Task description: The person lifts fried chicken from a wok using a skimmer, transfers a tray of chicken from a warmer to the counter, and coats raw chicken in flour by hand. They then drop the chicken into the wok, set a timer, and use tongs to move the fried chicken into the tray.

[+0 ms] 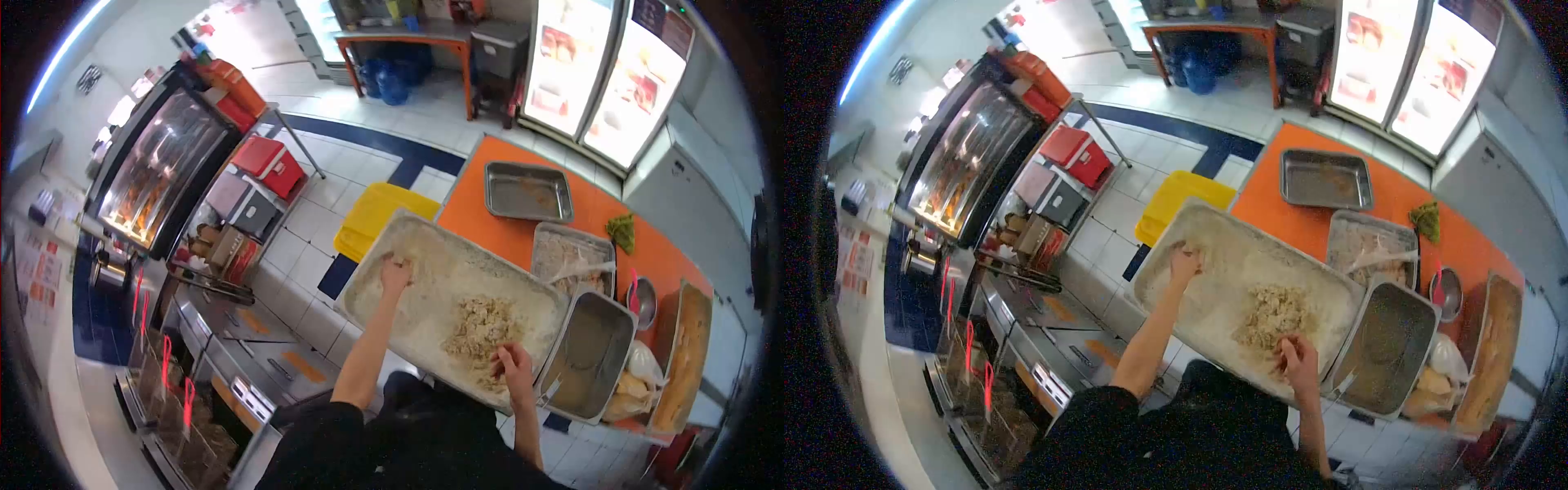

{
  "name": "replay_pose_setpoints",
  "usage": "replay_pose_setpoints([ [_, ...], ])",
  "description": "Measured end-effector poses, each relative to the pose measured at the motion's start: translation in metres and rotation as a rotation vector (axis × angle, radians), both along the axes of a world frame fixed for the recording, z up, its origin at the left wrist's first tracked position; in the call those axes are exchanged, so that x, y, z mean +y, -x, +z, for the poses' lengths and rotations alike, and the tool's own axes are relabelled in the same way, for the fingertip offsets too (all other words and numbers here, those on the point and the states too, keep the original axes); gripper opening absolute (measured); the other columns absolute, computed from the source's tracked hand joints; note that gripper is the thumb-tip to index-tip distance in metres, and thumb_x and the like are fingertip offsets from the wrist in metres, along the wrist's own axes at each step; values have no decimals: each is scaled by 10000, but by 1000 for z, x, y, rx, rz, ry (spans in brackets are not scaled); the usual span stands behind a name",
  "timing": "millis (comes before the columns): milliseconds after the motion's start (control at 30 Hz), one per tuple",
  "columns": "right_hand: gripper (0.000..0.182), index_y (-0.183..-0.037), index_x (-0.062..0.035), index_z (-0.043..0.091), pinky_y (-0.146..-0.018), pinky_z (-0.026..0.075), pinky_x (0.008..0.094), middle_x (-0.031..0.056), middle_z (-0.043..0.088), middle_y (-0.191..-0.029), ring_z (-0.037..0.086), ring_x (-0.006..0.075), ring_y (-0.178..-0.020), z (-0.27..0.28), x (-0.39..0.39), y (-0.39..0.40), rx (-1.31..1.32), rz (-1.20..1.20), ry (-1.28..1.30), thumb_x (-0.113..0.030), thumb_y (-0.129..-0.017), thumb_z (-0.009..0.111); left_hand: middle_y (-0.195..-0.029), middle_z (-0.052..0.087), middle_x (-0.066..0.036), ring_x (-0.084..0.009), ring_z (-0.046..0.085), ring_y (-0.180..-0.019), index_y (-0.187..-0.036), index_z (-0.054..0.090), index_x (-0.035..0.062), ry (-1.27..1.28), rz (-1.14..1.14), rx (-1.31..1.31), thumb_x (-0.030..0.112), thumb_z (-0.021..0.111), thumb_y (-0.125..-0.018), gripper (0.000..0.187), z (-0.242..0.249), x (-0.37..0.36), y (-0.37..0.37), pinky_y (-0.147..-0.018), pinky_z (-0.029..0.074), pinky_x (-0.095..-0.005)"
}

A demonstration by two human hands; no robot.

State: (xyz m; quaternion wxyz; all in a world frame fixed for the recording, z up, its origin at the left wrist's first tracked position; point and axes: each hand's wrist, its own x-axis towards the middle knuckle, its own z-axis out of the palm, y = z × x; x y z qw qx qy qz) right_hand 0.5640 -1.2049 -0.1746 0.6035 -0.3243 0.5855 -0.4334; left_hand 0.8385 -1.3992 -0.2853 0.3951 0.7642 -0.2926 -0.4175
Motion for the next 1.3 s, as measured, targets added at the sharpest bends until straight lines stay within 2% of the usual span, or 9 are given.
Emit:
replay_pose_setpoints([
  [200,170,-1006,-15,571,-517,449,229,43,604,-772,561,96,-585,-8,-46,-40,48,-72,-24,-153,-918,525,-639,613,-119,-252,623,-630,-915,639,2,166,-192,-491,253,634,-804,274,-60,-37,7,-599,474,-381],
  [400,237,-1062,-13,573,-728,495,291,70,624,-882,605,156,-831,-13,-94,-89,566,-169,105,-177,-891,574,-833,643,-47,-148,580,-783,-1026,637,10,93,-572,307,259,613,-839,312,44,7,4,-716,436,-304],
  [500,258,-1080,-27,572,-794,463,285,59,620,-939,593,166,-867,-23,-113,-114,390,-271,274,-170,-867,601,-985,614,-10,-114,529,-890,-1134,599,11,-1,-775,615,338,601,-862,425,54,17,-21,-814,396,-261],
  [567,280,-1088,-23,553,-732,446,229,2,571,-924,538,74,-800,-20,-122,-123,-188,-51,190,-154,-852,629,-1009,620,-20,-111,532,-928,-1137,594,8,16,-897,636,358,596,-867,443,49,16,-29,-847,399,-277],
  [700,210,-1020,-37,550,-732,446,231,-7,554,-910,539,85,-798,-60,-111,-138,72,-24,56,-118,-842,625,-959,624,-20,-86,525,-918,-1022,619,45,-4,-934,709,257,578,-900,248,36,10,-43,-842,397,-289],
  [800,151,-934,-18,540,-671,443,243,21,565,-833,526,85,-756,-57,-106,-159,209,-291,142,-45,-809,620,-891,617,-33,-139,550,-885,-985,608,27,67,-1000,604,225,650,-844,247,60,10,-43,-825,415,-297],
  [867,151,-913,-27,544,-652,443,255,21,552,-779,515,93,-717,-43,-104,-168,359,-420,238,-1,-782,616,-782,574,-80,-211,557,-780,-946,593,25,752,-1077,-36,143,712,-748,259,62,16,-40,-727,434,-295],
  [1167,161,-872,-49,542,-485,351,301,25,396,-541,436,127,-502,-19,-97,-174,804,-690,187,24,-743,605,-689,527,-110,-280,527,-625,-874,562,25,383,-870,-52,45,665,-686,216,67,31,0,-589,431,-360],
  [1300,139,-862,-55,537,-485,357,308,22,410,-549,442,138,-506,-28,-85,-140,786,-737,155,-14,-752,612,-625,509,-91,-248,521,-582,-924,572,16,849,-701,-197,31,644,-726,212,90,60,21,-586,442,-325],
])
